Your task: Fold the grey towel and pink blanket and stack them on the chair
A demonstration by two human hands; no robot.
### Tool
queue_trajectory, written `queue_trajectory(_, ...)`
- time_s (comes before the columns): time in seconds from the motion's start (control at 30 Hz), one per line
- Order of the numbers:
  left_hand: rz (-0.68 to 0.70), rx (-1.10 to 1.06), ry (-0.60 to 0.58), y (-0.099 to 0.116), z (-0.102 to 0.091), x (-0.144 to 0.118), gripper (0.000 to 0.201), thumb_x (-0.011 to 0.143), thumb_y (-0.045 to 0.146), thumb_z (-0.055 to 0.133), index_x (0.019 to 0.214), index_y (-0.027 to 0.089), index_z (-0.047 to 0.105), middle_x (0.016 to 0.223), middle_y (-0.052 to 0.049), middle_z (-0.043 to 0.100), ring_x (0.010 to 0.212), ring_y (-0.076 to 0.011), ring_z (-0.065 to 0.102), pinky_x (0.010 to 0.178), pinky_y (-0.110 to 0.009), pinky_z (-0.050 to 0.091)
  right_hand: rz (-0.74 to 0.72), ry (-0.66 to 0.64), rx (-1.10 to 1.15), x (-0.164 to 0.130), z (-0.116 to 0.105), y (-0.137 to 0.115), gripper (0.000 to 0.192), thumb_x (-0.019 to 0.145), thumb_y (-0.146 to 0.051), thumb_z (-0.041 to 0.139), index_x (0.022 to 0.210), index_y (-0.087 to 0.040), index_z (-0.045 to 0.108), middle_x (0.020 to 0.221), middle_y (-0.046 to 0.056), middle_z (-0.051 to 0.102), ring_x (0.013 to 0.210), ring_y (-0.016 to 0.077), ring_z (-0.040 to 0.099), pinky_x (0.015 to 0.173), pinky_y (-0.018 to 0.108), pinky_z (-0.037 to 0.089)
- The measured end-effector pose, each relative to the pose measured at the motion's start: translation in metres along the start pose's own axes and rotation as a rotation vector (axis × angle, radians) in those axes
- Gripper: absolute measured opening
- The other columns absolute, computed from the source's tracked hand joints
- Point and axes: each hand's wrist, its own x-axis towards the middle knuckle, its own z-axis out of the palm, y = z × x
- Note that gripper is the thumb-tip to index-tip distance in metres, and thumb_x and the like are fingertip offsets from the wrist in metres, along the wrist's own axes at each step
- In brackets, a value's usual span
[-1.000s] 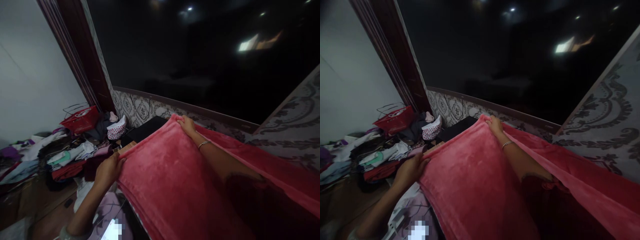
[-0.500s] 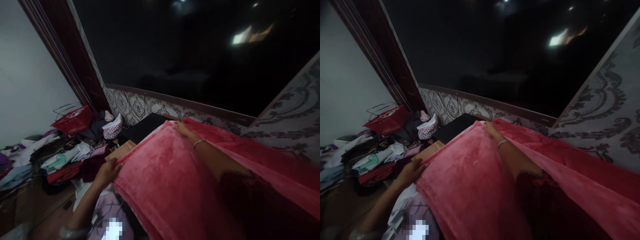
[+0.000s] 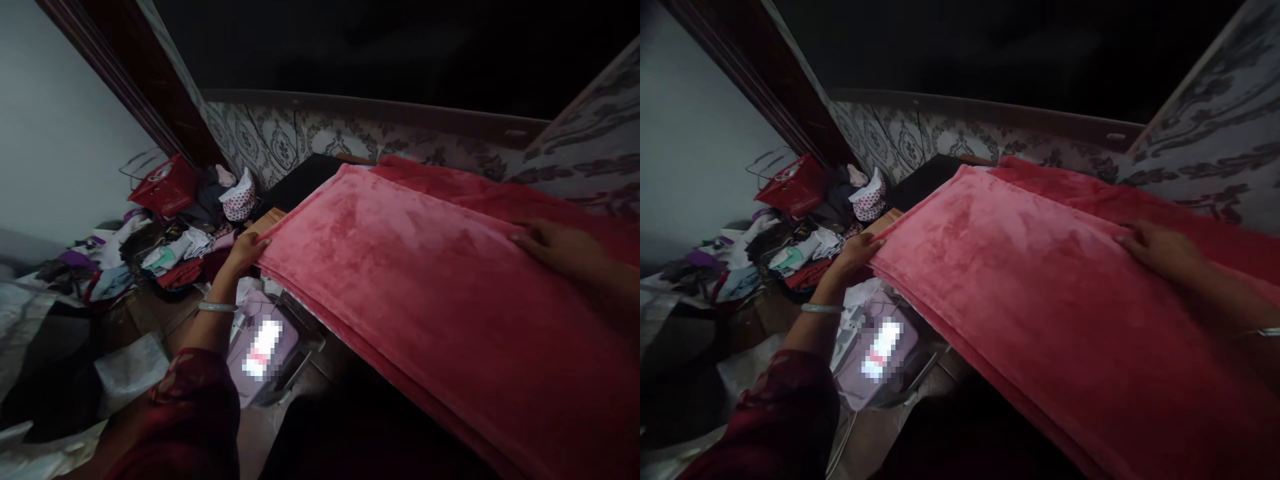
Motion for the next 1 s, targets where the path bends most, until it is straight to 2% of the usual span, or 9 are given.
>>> queue_trajectory(0.1,-0.018,0.003,-0.02,0.004,-0.002,0.002,0.041,0.078,0.054,0.054,0.082,0.014,0.063,0.071,-0.001,0.057,0.068,-0.0159,0.049,0.061,-0.027,0.038,0.116,0.077,-0.132,-0.06,-0.027,-0.012,0.08,0.082,-0.091,0.014,0.139,-0.047,0.048,0.115,0.012,0.066,0.116,0.0489,0.056,0.094,0.075,0.044)
queue_trajectory(0.2,-0.06,0.01,-0.002,0.005,0.0,0.007,0.04,0.079,0.051,0.054,0.087,0.013,0.065,0.073,-0.002,0.059,0.068,-0.0164,0.051,0.061,-0.027,0.04,0.111,0.067,-0.086,-0.119,-0.041,-0.073,0.066,0.091,-0.077,0.02,0.144,-0.048,0.047,0.119,0.011,0.066,0.119,0.0433,0.058,0.1,0.068,0.047)
queue_trajectory(0.3,-0.122,0.099,0.009,0.009,-0.002,0.009,0.043,0.082,0.05,0.054,0.094,0.011,0.066,0.078,-0.006,0.065,0.074,-0.0207,0.058,0.063,-0.028,0.042,0.067,-0.006,0.034,-0.179,-0.037,-0.145,0.056,0.095,-0.067,0.022,0.145,-0.056,0.044,0.119,0.003,0.069,0.117,0.0387,0.061,0.099,0.061,0.053)
queue_trajectory(0.43,-0.008,0.29,0.263,0.033,-0.004,-0.016,0.051,0.087,0.049,0.054,0.114,0.008,0.065,0.112,-0.02,0.067,0.103,-0.0334,0.061,0.081,-0.038,0.048,0.045,-0.045,0.126,-0.25,-0.021,-0.2,0.049,0.097,-0.06,0.039,0.145,-0.054,0.048,0.125,0.002,0.067,0.113,0.0342,0.065,0.092,0.055,0.059)
queue_trajectory(0.5,0.256,0.266,0.328,0.052,0.005,-0.045,0.051,0.089,0.048,0.053,0.123,0.01,0.062,0.125,-0.021,0.063,0.116,-0.0348,0.056,0.094,-0.042,0.047,0.01,-0.013,0.098,-0.273,-0.016,-0.205,0.049,0.098,-0.056,0.041,0.144,-0.046,0.052,0.126,0.006,0.066,0.111,0.0329,0.065,0.091,0.052,0.058)
queue_trajectory(0.63,0.9,0.17,-0.012,0.091,0.044,-0.109,0.047,0.091,0.05,0.057,0.124,0.017,0.064,0.128,-0.014,0.064,0.123,-0.0299,0.055,0.108,-0.044,0.042,0.013,0.061,0.027,-0.294,-0.014,-0.198,0.046,0.101,-0.046,0.036,0.136,-0.033,0.063,0.122,0.011,0.066,0.109,0.0312,0.063,0.093,0.049,0.055)
queue_trajectory(0.7,1.08,0.162,-0.124,0.102,0.066,-0.13,0.046,0.093,0.048,0.059,0.126,0.017,0.064,0.13,-0.015,0.063,0.124,-0.0288,0.055,0.107,-0.044,0.043,0.004,0.096,0.002,-0.299,-0.015,-0.195,0.045,0.102,-0.041,0.036,0.135,-0.03,0.064,0.12,0.012,0.065,0.106,0.0304,0.062,0.092,0.048,0.054)
queue_trajectory(0.83,1.148,0.192,-0.106,0.105,0.088,-0.139,0.032,0.099,0.034,0.05,0.121,0.017,0.068,0.126,-0.015,0.065,0.119,-0.0269,0.058,0.1,-0.043,0.047,-0.071,0.21,-0.05,-0.306,-0.014,-0.192,0.04,0.102,-0.029,0.043,0.135,-0.024,0.064,0.112,0.013,0.065,0.098,0.0279,0.061,0.083,0.044,0.053)
queue_trajectory(1.0,1.171,0.228,-0.01,0.099,0.086,-0.137,0.029,0.099,0.023,0.045,0.11,0.017,0.071,0.112,-0.014,0.067,0.105,-0.0245,0.061,0.092,-0.04,0.05,-0.173,0.39,-0.134,-0.314,-0.008,-0.191,0.034,0.098,-0.012,0.046,0.119,-0.02,0.072,0.091,0.009,0.062,0.078,0.021,0.055,0.068,0.033,0.047)
